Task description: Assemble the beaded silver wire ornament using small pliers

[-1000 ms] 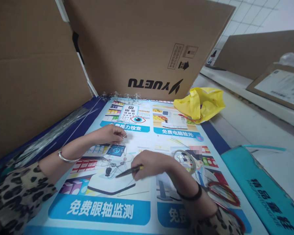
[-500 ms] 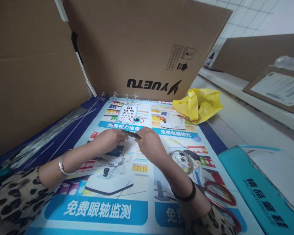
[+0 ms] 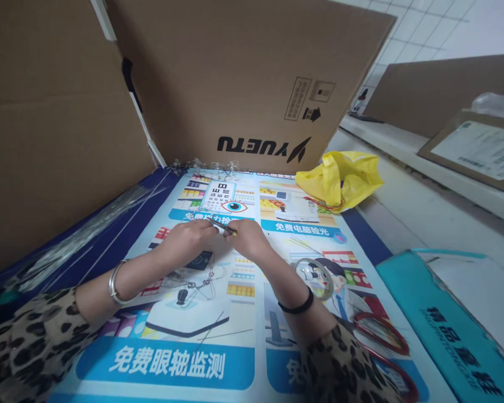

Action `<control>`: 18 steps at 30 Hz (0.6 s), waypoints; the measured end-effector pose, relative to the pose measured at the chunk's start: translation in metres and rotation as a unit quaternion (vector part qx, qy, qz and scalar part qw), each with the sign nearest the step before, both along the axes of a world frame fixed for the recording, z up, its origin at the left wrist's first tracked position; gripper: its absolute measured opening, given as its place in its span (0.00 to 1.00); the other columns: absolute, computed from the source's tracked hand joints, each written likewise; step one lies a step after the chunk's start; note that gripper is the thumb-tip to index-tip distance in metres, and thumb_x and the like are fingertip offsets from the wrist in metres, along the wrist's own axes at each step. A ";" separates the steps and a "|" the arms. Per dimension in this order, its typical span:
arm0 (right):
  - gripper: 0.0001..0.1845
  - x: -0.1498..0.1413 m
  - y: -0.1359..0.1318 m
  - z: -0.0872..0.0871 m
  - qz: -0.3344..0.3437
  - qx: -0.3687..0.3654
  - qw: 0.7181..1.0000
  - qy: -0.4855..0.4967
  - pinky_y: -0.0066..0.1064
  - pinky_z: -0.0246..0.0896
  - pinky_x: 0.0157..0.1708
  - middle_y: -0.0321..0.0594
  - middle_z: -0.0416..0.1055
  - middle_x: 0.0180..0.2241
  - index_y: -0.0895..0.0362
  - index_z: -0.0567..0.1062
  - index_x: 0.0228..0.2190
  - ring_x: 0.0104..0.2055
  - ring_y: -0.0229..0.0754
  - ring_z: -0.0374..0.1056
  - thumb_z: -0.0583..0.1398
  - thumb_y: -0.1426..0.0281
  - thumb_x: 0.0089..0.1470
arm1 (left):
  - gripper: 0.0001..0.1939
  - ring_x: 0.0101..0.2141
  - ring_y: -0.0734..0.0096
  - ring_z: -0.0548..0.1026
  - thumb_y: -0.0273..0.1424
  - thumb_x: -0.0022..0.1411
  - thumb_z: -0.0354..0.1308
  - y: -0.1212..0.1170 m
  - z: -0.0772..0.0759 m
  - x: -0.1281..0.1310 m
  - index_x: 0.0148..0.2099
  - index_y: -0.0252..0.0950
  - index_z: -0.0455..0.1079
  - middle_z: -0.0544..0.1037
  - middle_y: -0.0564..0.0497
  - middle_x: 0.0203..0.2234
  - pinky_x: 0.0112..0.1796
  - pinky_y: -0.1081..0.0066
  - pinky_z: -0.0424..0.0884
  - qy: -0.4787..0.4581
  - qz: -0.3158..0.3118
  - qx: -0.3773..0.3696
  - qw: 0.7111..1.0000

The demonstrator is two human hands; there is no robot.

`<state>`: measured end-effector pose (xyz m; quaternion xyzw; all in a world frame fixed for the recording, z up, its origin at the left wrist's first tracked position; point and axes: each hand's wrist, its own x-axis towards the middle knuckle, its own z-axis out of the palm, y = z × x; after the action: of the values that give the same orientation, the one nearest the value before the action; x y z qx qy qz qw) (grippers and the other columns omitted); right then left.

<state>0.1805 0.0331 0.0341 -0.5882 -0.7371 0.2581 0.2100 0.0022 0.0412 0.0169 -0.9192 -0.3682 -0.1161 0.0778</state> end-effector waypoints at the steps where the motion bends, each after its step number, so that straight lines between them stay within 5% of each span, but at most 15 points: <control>1: 0.05 0.000 0.001 -0.002 -0.002 -0.004 1.000 0.014 0.26 0.47 0.25 0.31 0.67 0.21 0.55 0.72 0.20 0.25 0.34 0.59 0.56 0.74 0.40 | 0.10 0.32 0.64 0.72 0.19 0.57 0.49 0.002 -0.001 0.000 0.34 0.35 0.69 0.73 0.48 0.29 0.28 0.70 0.65 -0.010 0.012 -0.013 1.000; 8: 0.02 0.000 0.008 -0.021 -0.049 -0.058 0.984 0.162 0.26 0.51 0.22 0.30 0.63 0.16 0.55 0.72 0.20 0.21 0.33 0.58 0.59 0.71 0.36 | 0.11 0.31 0.69 0.72 0.23 0.55 0.49 0.017 -0.005 -0.002 0.31 0.36 0.73 0.76 0.51 0.28 0.33 0.72 0.64 -0.200 0.041 -0.172 0.964; 14: 0.09 -0.008 0.006 -0.032 -0.087 -0.120 0.937 0.317 0.27 0.52 0.18 0.30 0.61 0.13 0.57 0.69 0.22 0.17 0.34 0.59 0.62 0.67 0.34 | 0.04 0.19 0.74 0.68 0.26 0.48 0.54 0.022 -0.010 -0.001 0.27 0.35 0.70 0.69 0.57 0.16 0.23 0.76 0.63 -0.380 0.106 -0.371 0.841; 18: 0.13 -0.014 0.003 -0.034 -0.095 -0.122 0.908 0.390 0.27 0.53 0.20 0.30 0.63 0.14 0.57 0.68 0.23 0.19 0.35 0.61 0.63 0.64 0.34 | 0.04 0.18 0.76 0.68 0.30 0.48 0.56 0.022 -0.014 0.001 0.28 0.34 0.68 0.70 0.56 0.17 0.21 0.76 0.65 -0.419 0.112 -0.400 0.808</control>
<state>0.1668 0.0356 0.0004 -0.5289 -0.4993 0.5338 0.4312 0.0034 0.0637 0.0034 -0.6836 -0.4793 -0.3227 -0.4459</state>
